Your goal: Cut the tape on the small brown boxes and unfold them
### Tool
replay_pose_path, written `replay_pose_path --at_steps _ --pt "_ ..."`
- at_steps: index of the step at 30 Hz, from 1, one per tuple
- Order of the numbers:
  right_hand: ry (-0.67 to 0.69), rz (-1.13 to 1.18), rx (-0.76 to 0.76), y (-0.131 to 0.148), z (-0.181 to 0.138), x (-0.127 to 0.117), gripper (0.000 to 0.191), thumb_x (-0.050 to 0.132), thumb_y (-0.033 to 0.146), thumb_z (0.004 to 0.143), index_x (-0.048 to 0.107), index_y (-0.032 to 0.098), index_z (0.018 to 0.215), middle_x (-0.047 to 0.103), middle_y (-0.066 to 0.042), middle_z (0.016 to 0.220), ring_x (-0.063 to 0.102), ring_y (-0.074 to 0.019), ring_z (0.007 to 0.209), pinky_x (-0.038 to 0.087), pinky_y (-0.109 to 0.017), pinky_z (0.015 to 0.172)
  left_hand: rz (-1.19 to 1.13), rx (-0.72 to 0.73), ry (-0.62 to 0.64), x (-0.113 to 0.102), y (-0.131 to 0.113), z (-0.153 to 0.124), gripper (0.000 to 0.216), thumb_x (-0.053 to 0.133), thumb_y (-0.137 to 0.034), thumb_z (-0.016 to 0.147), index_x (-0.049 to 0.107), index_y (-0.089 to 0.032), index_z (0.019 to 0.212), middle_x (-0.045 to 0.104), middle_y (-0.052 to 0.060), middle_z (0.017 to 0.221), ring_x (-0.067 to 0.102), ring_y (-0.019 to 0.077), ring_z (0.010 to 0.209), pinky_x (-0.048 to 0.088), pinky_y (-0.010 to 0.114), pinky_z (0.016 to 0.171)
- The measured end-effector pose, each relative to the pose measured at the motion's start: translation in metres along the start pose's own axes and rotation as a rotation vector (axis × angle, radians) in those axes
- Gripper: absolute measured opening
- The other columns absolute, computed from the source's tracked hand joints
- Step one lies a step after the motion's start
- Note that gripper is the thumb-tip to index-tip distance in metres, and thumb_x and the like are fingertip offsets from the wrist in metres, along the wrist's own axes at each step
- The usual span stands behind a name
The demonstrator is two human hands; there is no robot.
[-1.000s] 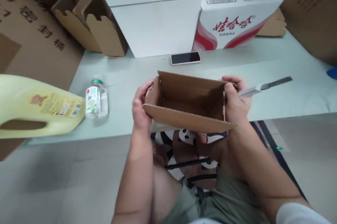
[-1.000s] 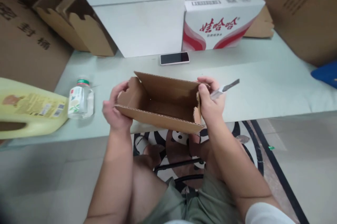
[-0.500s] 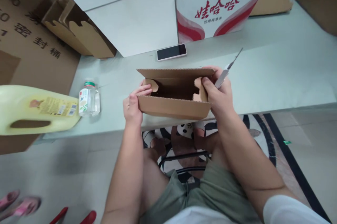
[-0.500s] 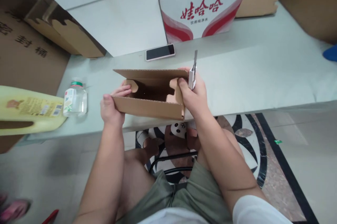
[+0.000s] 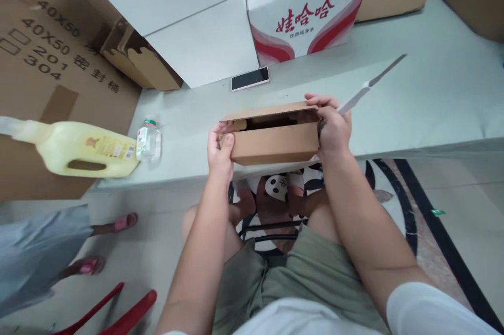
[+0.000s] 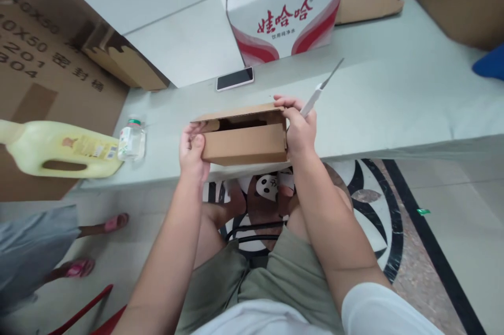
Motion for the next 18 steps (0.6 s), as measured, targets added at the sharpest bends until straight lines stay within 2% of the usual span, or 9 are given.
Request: replay_pose_path --at_steps 4,8,11,13,15,18 --pt "-0.068 0.010 -0.045 0.006 -0.001 -0.015 0.021 0.045 0.025 0.077 0.063 0.022 0.066 0.075 -0.006 0.101 0.068 -0.0258 0.109 0.048 -0.050 0.106 0.041 0.049 0.000 0.010 -0.001 0.004 0.064 0.085 -0.060 0.067 0.062 -0.030 0.119 0.061 0.008 0.138 0.060 0.0252 0.127 0.046 0.040 0.110" --pt "-0.106 -0.040 -0.063 0.010 -0.004 -0.023 0.021 0.048 0.024 0.075 0.061 0.023 0.058 0.076 -0.007 0.098 0.068 -0.0258 0.106 0.050 -0.047 0.101 0.165 0.060 0.084 0.020 0.001 0.012 0.045 0.077 -0.061 0.075 0.076 -0.025 0.102 0.062 0.009 0.141 0.053 0.0293 0.138 0.037 0.044 0.119" --pt "-0.068 -0.120 -0.094 0.012 -0.004 -0.022 0.023 0.049 0.025 0.078 0.061 0.022 0.060 0.075 -0.007 0.103 0.067 -0.0263 0.111 0.050 -0.046 0.101 0.175 0.064 0.072 0.020 0.002 0.015 0.040 0.075 -0.060 0.077 0.080 -0.025 0.095 0.065 0.009 0.138 0.054 0.0304 0.138 0.035 0.048 0.121" --pt "-0.051 -0.113 -0.096 0.009 -0.001 -0.022 0.023 0.046 0.027 0.082 0.064 0.022 0.068 0.074 -0.007 0.108 0.066 -0.0257 0.115 0.049 -0.045 0.101 0.166 0.056 0.063 0.017 0.003 0.017 0.037 0.077 -0.057 0.076 0.081 -0.025 0.094 0.066 0.009 0.137 0.054 0.0309 0.137 0.036 0.049 0.120" --pt "-0.091 -0.076 -0.062 0.003 0.004 -0.027 0.023 0.044 0.027 0.082 0.067 0.023 0.080 0.072 -0.006 0.110 0.066 -0.0243 0.116 0.050 -0.044 0.101 0.125 0.025 0.039 0.009 0.006 0.020 0.034 0.080 -0.053 0.074 0.081 -0.024 0.092 0.067 0.009 0.137 0.056 0.0308 0.136 0.038 0.047 0.119" --pt "-0.195 -0.066 0.076 -0.013 0.009 -0.040 0.022 0.050 0.027 0.075 0.067 0.024 0.088 0.072 -0.003 0.103 0.068 -0.0231 0.104 0.050 -0.044 0.097 -0.017 -0.073 -0.077 -0.017 0.018 0.029 0.030 0.082 -0.046 0.070 0.080 -0.023 0.089 0.072 0.008 0.127 0.063 0.0272 0.125 0.048 0.040 0.109"
Point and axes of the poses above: each hand's wrist, its own z-axis towards the middle knuckle, its own x-axis out of the palm, y = z × x, the point moved 7 cm from there along z, towards the middle knuckle
